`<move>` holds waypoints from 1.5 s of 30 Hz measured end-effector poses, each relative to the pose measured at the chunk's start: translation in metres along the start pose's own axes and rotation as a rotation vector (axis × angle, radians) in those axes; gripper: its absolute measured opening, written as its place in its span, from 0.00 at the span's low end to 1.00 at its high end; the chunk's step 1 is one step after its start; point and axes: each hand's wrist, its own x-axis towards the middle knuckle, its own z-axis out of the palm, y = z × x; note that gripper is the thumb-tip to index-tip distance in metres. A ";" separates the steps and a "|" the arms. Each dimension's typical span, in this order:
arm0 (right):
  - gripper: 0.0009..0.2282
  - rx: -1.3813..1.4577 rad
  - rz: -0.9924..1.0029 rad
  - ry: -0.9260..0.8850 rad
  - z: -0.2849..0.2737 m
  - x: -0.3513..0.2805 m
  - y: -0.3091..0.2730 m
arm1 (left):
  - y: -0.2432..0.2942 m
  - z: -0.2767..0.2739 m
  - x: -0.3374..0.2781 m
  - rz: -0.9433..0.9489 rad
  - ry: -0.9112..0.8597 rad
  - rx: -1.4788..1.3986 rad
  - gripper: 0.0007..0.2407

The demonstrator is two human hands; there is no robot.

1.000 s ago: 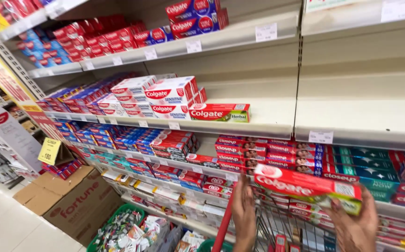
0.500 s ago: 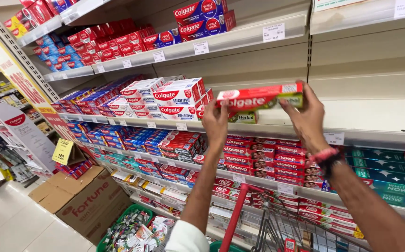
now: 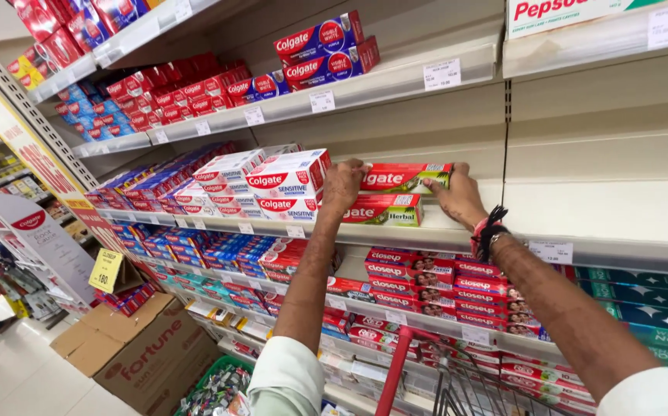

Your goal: Wipe down store shelves with a cloth and reorganize toothpaste products.

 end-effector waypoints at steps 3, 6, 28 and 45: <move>0.28 -0.063 0.070 -0.081 0.004 0.004 -0.003 | 0.002 -0.004 0.007 -0.020 -0.131 0.086 0.11; 0.29 -0.174 0.105 -0.151 0.006 0.002 -0.004 | -0.001 -0.001 0.007 -0.053 -0.270 0.221 0.14; 0.47 0.665 0.210 -0.252 0.233 0.152 0.286 | 0.027 0.018 -0.017 0.012 -0.724 0.427 0.36; 0.32 0.166 -0.097 -0.050 -0.050 -0.101 -0.030 | 0.125 -0.016 -0.162 0.253 -0.046 -0.029 0.31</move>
